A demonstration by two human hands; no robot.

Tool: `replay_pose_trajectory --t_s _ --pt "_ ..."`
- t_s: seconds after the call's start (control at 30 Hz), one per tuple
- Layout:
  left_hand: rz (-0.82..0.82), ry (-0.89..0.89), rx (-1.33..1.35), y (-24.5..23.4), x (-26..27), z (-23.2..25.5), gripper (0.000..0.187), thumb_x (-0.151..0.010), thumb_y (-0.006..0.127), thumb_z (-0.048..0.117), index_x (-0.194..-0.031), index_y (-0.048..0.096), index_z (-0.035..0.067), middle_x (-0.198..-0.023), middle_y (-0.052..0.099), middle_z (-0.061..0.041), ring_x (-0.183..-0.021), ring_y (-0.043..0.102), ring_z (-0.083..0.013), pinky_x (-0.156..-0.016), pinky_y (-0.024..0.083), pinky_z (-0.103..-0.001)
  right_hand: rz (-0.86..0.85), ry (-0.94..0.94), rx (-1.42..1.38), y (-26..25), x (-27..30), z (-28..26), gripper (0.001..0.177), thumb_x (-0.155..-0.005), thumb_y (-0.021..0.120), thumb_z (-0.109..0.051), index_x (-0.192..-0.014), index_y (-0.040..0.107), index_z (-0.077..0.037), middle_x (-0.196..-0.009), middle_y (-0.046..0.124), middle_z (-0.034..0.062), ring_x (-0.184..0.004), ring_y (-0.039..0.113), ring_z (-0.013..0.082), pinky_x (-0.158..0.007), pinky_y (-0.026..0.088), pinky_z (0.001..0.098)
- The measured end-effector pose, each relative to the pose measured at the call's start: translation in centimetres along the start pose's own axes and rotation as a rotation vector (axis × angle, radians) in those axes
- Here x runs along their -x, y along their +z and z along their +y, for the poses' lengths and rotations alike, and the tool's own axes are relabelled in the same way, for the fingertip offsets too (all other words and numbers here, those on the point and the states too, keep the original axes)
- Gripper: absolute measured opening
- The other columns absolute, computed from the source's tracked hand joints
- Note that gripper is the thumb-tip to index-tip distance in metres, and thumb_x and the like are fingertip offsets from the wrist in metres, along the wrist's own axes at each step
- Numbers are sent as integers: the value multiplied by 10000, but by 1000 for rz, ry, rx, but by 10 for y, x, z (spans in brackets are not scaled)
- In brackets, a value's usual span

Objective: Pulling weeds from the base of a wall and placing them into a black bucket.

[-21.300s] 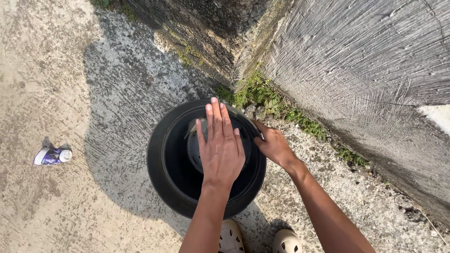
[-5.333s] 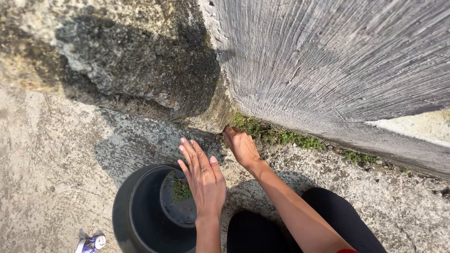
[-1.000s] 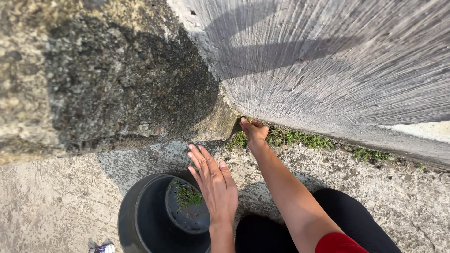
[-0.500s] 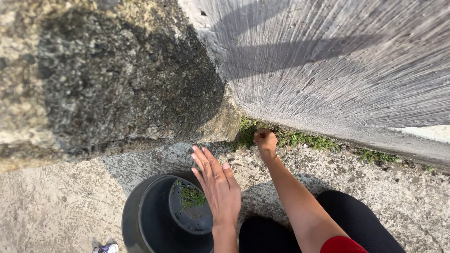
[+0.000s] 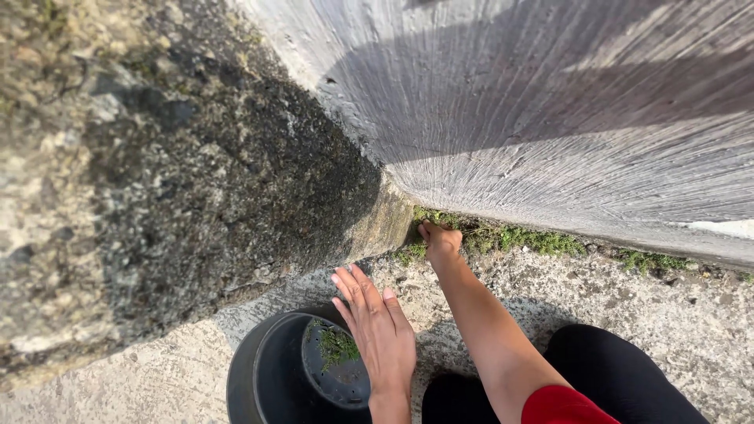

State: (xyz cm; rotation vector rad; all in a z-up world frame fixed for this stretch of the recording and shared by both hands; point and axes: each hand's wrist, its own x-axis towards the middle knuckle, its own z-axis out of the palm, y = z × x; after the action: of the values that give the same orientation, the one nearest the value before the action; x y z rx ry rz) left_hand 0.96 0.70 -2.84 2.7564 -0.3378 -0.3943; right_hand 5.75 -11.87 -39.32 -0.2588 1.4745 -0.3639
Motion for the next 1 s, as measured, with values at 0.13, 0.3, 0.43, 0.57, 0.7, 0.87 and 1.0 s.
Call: replay_pose_trajectory --t_s 0.13,0.3,0.43,0.57,0.7,0.87,1.0 --pt "-4 -11 -9 -1 3 -4 655 -1051 321 258 -1575 135 -87 -1669 49 -262 -1565 -13 -383 -1231 3 -513 -74 48 -31 -13 27 -29 107 -851 700 154 -939 641 158 -997 721 244 -799 753 336 -649 646 310" --pt "85 51 70 -12 1 3 654 -1039 342 230 -1568 161 -110 -1693 46 -270 -1570 31 -398 -1238 46 -512 -293 -85 324 -20 49 -51 77 -883 659 136 -958 643 131 -1020 737 259 -835 773 311 -727 643 288" --pt "102 54 84 -14 12 1 644 -1053 346 227 -1572 167 -109 -1700 40 -269 -1578 39 -399 -1248 46 -519 -384 -79 279 -38 58 -41 132 -871 668 165 -934 574 98 -1039 726 270 -874 771 304 -760 690 300" --pt "107 42 132 -31 23 6 643 -1060 356 237 -1585 164 -80 -1704 36 -243 -1583 34 -376 -1254 38 -518 -555 -161 518 -65 130 -64 70 -885 666 128 -919 624 83 -1014 744 264 -881 772 296 -796 682 313" --pt "150 67 196 -67 38 12 649 -1065 358 227 -1600 147 -75 -1708 19 -238 -1588 18 -364 -1263 15 -520 -859 -221 683 -85 204 -58 87 -883 703 104 -918 683 27 -976 772 197 -852 765 240 -812 683 329" --pt "229 73 125 -108 64 13 657 -1054 367 229 -1595 149 -73 -1708 23 -233 -1587 18 -359 -1263 24 -521 -1268 -385 820 -87 306 -12 236 -940 706 -55 -1152 619 0 -1162 671 136 -1028 623 172 -893 539 329" --pt "294 47 154 -132 88 14 651 -1049 363 226 -1590 156 -70 -1697 30 -230 -1573 9 -355 -1246 24 -525 -1676 -482 990 -82 325 1 667 -946 703 -230 -1510 381 -77 -1580 413 125 -1419 405 184 -1167 344 362"
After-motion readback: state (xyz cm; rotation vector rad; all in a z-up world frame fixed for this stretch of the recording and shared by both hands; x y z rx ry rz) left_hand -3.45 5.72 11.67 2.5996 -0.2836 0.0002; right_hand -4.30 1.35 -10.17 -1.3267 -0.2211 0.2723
